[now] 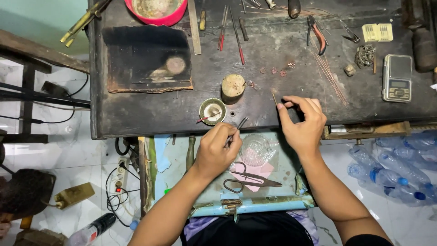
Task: Assembling jewelry by threading small stones or beads onto a thin wire using tweezers and pliers.
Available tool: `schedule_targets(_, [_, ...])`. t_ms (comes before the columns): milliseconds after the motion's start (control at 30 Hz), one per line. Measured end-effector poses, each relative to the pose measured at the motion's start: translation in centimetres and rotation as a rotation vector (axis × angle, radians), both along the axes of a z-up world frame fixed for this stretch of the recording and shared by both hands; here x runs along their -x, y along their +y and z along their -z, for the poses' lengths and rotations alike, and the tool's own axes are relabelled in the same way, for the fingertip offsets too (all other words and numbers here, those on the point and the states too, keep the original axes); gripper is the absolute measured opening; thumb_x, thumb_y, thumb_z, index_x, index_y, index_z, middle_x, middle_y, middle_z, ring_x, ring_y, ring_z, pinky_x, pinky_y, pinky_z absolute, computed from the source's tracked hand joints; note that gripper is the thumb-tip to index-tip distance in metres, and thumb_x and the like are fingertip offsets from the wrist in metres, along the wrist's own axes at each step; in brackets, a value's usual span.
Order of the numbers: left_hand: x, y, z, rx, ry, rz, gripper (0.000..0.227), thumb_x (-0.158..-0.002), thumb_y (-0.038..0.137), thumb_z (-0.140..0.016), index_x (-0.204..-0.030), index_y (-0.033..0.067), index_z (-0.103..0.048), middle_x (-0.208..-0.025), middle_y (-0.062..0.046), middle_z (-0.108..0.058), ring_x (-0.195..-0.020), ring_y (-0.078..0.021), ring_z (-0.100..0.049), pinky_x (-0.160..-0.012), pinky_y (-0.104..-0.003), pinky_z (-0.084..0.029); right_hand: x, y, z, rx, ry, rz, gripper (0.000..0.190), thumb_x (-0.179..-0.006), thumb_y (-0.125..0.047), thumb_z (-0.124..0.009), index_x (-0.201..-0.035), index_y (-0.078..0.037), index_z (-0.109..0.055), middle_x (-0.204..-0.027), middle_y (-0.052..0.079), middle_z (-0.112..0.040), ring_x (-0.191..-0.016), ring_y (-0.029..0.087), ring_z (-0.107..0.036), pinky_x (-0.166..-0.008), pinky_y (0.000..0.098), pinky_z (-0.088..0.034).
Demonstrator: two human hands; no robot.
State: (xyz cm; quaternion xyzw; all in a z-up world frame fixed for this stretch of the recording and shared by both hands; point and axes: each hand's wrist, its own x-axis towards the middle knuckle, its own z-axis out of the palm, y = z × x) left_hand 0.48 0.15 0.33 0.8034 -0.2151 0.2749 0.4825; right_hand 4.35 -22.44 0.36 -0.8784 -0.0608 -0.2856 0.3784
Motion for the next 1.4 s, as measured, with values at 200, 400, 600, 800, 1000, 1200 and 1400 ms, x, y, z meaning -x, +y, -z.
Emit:
schedule_targets(200, [0.3, 1.0, -1.6, 0.058, 0.034, -0.075, 0.005, -0.087, -0.005, -0.072, -0.087, -0.0001, -0.07, -0.08, -0.014, -0.073, -0.065, -0.0316, -0.071, -0.055, -0.036, -0.058, 0.1, 0.1, -0.2, -0.001, -0.016, 0.002, 0.016, -0.089, -0.003, -0.086, -0.101, -0.011, -0.079, -0.082, 0.003, -0.072, -0.086, 0.029, -0.068, -0.083, 0.0403, -0.054])
schedule_targets(400, [0.7, 1.9, -3.0, 0.112, 0.132, -0.059, 0.008, -0.088, 0.0, -0.075, -0.095, 0.002, -0.073, -0.086, -0.015, -0.076, -0.075, -0.0369, -0.075, -0.061, -0.04, -0.06, -0.1, 0.4, -0.3, 0.003, -0.04, 0.012, 0.015, -0.091, -0.004, -0.084, -0.102, -0.011, -0.079, -0.082, 0.003, -0.072, -0.087, 0.029, -0.068, -0.082, 0.0404, -0.054])
schedule_targets(600, [0.6, 1.8, -3.0, 0.13, 0.195, -0.029, 0.008, -0.088, 0.001, -0.074, -0.096, 0.0019, -0.072, -0.091, -0.018, -0.078, -0.085, -0.0395, -0.077, -0.071, -0.042, -0.061, -0.1, 0.3, -0.2, 0.003, -0.04, 0.02, 0.014, -0.091, -0.005, -0.084, -0.102, -0.012, -0.079, -0.082, 0.002, -0.072, -0.085, 0.027, -0.068, -0.081, 0.0394, -0.054])
schedule_targets(800, [-0.3, 2.9, -2.8, 0.124, 0.156, -0.092, 0.007, -0.088, -0.001, -0.072, -0.095, 0.0018, -0.071, -0.091, -0.017, -0.078, -0.084, -0.0382, -0.076, -0.072, -0.042, -0.06, -0.5, 0.1, 0.1, 0.02, -0.017, 0.016, 0.017, -0.09, -0.006, -0.083, -0.104, -0.014, -0.079, -0.085, 0.002, -0.073, -0.087, 0.028, -0.067, -0.082, 0.0398, -0.054])
schedule_targets(1000, [-0.2, 3.7, -2.7, 0.16, 0.157, -0.124, 0.01, -0.087, 0.001, -0.076, -0.096, 0.0042, -0.073, -0.082, -0.012, -0.075, -0.073, -0.031, -0.074, -0.065, -0.036, -0.059, -4.1, 0.6, -0.7, 0.086, -0.026, -0.061, 0.021, -0.088, -0.004, -0.083, -0.107, -0.011, -0.078, -0.092, 0.007, -0.07, -0.092, 0.035, -0.066, -0.085, 0.0454, -0.053])
schedule_targets(1200, [0.1, 2.5, -2.6, 0.165, 0.123, -0.113, 0.01, -0.083, 0.001, -0.081, -0.091, 0.0049, -0.075, -0.076, -0.009, -0.073, -0.063, -0.0233, -0.07, -0.057, -0.028, -0.058, -9.2, 0.9, -0.3, 0.217, 0.135, -0.183, 0.026, -0.09, -0.004, -0.078, -0.115, -0.011, -0.079, -0.106, 0.014, -0.063, -0.101, 0.04, -0.06, -0.092, 0.0497, -0.049])
schedule_targets(1400, [0.2, 2.3, -0.7, 0.238, 0.133, -0.065, 0.008, -0.086, 0.001, -0.077, -0.09, 0.0032, -0.072, -0.079, -0.011, -0.072, -0.065, -0.0254, -0.07, -0.057, -0.03, -0.059, -9.4, 0.7, -0.5, 0.211, 0.145, -0.218, 0.017, -0.09, -0.005, -0.08, -0.107, -0.011, -0.08, -0.105, 0.014, -0.066, -0.1, 0.04, -0.064, -0.091, 0.049, -0.051])
